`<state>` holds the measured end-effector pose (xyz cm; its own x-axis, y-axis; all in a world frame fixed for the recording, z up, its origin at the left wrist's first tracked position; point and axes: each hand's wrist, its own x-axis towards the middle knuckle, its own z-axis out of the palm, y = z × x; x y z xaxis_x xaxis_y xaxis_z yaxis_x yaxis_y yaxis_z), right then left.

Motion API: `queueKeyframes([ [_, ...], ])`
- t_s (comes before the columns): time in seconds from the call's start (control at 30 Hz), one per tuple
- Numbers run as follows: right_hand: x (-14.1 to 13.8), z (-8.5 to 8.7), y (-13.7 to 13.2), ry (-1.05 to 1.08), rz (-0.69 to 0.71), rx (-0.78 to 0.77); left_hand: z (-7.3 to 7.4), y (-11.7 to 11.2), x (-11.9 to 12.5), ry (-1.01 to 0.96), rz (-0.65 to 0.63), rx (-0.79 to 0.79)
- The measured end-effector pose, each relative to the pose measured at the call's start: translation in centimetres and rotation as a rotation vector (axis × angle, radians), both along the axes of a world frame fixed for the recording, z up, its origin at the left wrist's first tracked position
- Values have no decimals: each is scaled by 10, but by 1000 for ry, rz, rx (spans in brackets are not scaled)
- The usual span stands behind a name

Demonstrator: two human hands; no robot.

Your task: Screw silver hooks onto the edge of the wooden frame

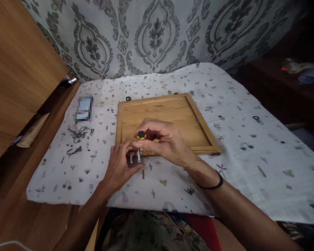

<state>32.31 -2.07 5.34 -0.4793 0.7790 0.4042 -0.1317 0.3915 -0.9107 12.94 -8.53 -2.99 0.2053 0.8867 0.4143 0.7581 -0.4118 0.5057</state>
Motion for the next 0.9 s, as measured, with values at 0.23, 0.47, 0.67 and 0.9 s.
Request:
queueKeyframes([
  [0.23,5,3,1,-38,123,-62,0,0,-1,1,-34,5],
  [0.47,-1,-2,2,32,-5,-96,-1,0,0,-3,-18,-3],
  [0.67,2,-1,1,4,52,-114,0,0,0,3,-21,1],
  [0.9,5,0,2,13,114,-121,-1,1,0,14,-32,16],
])
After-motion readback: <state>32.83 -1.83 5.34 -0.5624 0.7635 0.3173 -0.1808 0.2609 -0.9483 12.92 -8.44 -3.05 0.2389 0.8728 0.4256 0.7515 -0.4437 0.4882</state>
